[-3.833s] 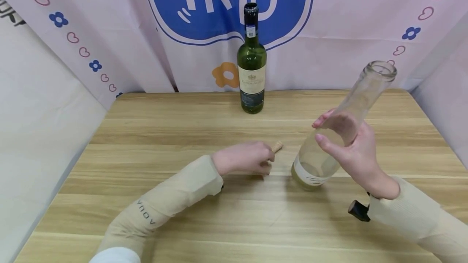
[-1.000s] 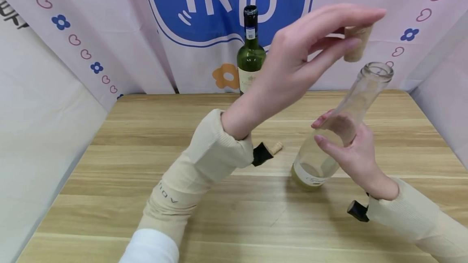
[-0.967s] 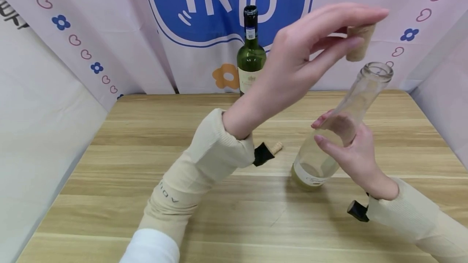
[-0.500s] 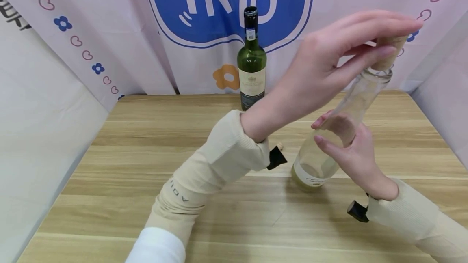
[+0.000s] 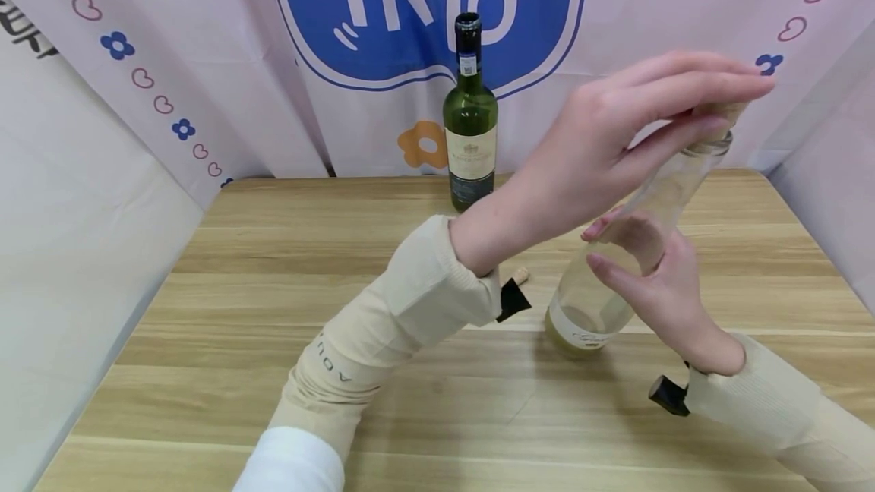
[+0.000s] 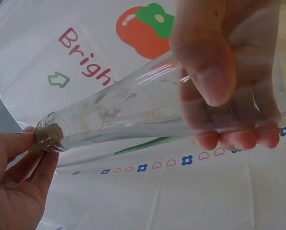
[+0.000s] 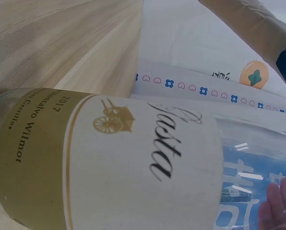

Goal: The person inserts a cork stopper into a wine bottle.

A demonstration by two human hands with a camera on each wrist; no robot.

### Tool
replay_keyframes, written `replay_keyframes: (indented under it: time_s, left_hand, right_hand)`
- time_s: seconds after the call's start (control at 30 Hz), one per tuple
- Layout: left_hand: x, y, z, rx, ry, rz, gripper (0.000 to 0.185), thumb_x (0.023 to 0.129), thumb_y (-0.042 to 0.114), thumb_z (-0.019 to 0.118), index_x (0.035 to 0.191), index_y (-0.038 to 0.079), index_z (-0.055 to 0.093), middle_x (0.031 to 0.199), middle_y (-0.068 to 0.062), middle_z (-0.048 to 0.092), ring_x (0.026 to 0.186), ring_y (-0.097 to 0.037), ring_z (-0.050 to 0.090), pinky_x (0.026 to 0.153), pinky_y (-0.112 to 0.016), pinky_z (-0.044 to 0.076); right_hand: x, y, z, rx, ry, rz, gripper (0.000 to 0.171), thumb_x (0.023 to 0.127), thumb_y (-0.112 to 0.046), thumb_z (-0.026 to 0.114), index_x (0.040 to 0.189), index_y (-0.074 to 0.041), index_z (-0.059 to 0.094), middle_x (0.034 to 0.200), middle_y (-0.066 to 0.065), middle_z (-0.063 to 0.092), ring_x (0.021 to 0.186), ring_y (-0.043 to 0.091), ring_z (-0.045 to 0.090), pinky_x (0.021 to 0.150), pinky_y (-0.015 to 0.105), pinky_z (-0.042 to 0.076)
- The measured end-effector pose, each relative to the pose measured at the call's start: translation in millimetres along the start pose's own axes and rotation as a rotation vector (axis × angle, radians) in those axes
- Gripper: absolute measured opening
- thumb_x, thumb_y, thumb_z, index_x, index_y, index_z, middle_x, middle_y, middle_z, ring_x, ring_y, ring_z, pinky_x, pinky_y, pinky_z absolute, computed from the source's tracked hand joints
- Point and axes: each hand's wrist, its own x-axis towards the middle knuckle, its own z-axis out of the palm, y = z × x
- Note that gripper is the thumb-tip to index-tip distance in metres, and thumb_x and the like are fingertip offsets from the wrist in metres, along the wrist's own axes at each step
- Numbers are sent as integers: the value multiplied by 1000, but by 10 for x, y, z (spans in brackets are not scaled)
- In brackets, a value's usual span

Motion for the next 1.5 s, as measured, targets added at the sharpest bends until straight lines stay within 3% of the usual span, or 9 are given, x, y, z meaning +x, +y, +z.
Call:
replay_keyframes:
  time_s: [0.6,0.93,1.07,1.23,1.33,1.5]
  left_hand:
    - [-60,-96,108,-42,20,47,30,93,17,49,121,9,59,126,9,53,117,8,40,94,-16,37]
    - [-103,-84,184,-45,54,14,30,93,15,51,122,12,59,127,14,52,121,7,37,94,-16,35]
    - [-109,78,96,-6,46,-10,29,94,14,49,121,9,59,127,10,54,122,7,34,94,-14,35]
    - [-59,501,-182,39,-25,6,29,95,5,46,119,-8,55,125,-16,54,124,-5,39,100,-15,30]
    - [-76,625,-241,-28,-62,-23,33,92,1,49,121,-15,48,131,-25,45,128,-5,33,103,-17,27]
    - [-217,649,-206,-147,-60,-142,48,89,-1,54,129,-18,33,140,-28,28,130,6,14,108,-22,19]
  right_hand:
    - [5,5,-3,-30,-1,1,27,67,21,58,93,19,50,86,12,63,81,19,61,78,26,46]
    - [-14,2,-18,-39,-2,7,28,68,21,58,95,14,54,86,9,63,81,18,61,78,24,47]
    - [-17,-4,-23,-97,2,10,29,69,19,60,96,9,57,85,6,63,81,15,61,78,22,47]
    - [-15,-6,-31,-127,9,12,31,68,19,61,97,8,58,85,4,64,81,14,61,77,22,46]
    - [-23,-7,-38,-138,15,23,36,68,19,61,102,7,58,90,2,66,83,13,62,78,21,46]
    - [-44,4,-41,-120,28,33,42,66,21,59,104,5,59,96,2,66,87,12,62,79,20,46]
